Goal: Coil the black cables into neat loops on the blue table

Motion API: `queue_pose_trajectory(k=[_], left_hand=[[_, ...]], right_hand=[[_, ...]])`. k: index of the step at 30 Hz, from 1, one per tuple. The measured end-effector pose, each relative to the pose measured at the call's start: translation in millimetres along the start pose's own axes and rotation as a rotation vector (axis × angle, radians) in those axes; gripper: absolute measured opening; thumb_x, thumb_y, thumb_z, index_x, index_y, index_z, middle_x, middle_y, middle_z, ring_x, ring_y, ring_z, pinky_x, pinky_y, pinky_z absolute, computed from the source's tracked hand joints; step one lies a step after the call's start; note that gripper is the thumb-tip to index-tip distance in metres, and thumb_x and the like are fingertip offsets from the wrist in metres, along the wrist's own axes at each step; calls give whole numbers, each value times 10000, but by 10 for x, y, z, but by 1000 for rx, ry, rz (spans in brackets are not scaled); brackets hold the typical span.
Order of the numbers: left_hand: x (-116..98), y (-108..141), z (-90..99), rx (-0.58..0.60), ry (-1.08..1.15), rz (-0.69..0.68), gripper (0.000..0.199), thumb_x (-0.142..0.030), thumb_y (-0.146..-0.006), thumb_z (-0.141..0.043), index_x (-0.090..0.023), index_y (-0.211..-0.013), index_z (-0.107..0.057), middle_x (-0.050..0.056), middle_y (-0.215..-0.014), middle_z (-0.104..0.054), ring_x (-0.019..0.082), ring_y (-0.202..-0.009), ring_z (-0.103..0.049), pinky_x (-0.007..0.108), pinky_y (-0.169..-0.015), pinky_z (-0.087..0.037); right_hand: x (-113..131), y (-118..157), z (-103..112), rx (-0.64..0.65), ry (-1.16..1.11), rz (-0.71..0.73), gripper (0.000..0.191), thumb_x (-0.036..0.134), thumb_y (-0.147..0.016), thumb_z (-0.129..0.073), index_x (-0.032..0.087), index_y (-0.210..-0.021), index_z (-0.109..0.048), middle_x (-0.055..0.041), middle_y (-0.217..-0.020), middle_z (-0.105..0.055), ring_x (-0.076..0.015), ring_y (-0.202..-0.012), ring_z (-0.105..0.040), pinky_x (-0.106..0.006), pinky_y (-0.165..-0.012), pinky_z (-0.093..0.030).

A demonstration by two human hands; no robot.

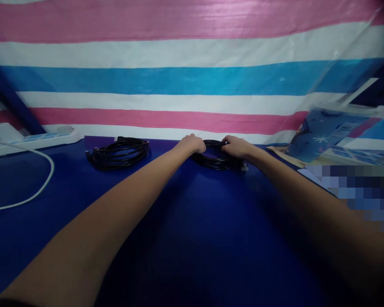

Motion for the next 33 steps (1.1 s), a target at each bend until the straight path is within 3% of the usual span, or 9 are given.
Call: queue_pose_trajectory(k=[4, 8, 13, 17, 20, 23, 27, 30, 33], left_hand=[[89, 26, 5, -42, 150, -81, 603, -354, -774, -516, -40, -1289, -502, 266, -1336, -494, 342, -1209, -493, 443, -994, -379], [83, 107, -21, -96, 304, -243, 615, -400, -837, -449, -88, -1366, -432, 179, -1425, -453, 226, -1267, -470, 287, -1013, -375], [94, 165, 29, -199, 337, -299, 511, -400, -844, -469, -117, -1265, -534, 169, -1401, -485, 252, -1300, -431, 334, -1084, -293], [184, 197, 23, -263, 343, -269, 518, -434, -876, -397, -116, -1267, -514, 181, -1392, -484, 263, -1284, -438, 365, -1076, -296], [198, 175, -37, -182, 308, -270, 470, -425, -866, -408, -133, -1196, -571, 160, -1323, -548, 253, -1223, -491, 351, -1047, -328], [136, 87, -77, -77, 243, -231, 334, -300, -828, -445, -118, -1025, -644, 157, -1148, -639, 254, -1061, -574, 368, -966, -394], [32, -45, -58, -34, 187, -146, 249, -144, -745, -466, -97, -891, -662, 159, -994, -673, 236, -899, -599, 365, -848, -439], [32, -58, -25, -84, 189, -94, 295, -160, -734, -491, -91, -965, -661, 167, -1008, -670, 242, -909, -595, 359, -824, -446], [96, 8, -28, -109, 209, -90, 517, -206, -710, -568, -70, -1209, -571, 188, -1185, -621, 257, -1008, -583, 344, -852, -454]], right_hand=[[17, 3, 11, 88, 55, 45, 368, 153, -769, -559, 110, -1129, -619, -165, -1130, -653, -251, -972, -624, -389, -841, -493], [92, 59, 83, 55, 90, 96, 520, 183, -793, -509, 108, -1308, -526, -176, -1301, -570, -273, -1096, -591, -349, -878, -489], [196, 71, 217, 25, 212, 126, 473, 186, -774, -543, 77, -1231, -595, -208, -1260, -589, -340, -1128, -565, -421, -944, -442], [220, 83, 259, 12, 274, 172, 485, 234, -830, -493, 102, -1293, -547, -185, -1311, -559, -317, -1155, -550, -409, -962, -425], [205, 111, 183, 61, 315, 210, 459, 267, -853, -485, 137, -1287, -557, -154, -1285, -588, -290, -1107, -581, -382, -933, -440], [168, 138, 61, 102, 362, 229, 384, 220, -822, -510, 154, -1180, -631, -138, -1201, -643, -273, -1051, -606, -352, -897, -445], [80, 139, 7, 46, 416, 190, 415, 134, -773, -454, 138, -1136, -653, -146, -1112, -678, -264, -972, -628, -334, -820, -452], [-7, 125, 62, -39, 444, 125, 446, 136, -756, -419, 112, -1123, -671, -180, -1086, -678, -299, -976, -627, -369, -806, -451], [-57, 115, 111, -89, 440, 82, 465, 140, -741, -426, 104, -1134, -673, -191, -1073, -679, -315, -972, -630, -389, -809, -454]])
Point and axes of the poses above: each hand's wrist, its own y-axis away from the middle knuckle, its own z-axis out of the back of the hand, x = y × z, the point moved 3 cm from there along -y, towards the middle knuckle
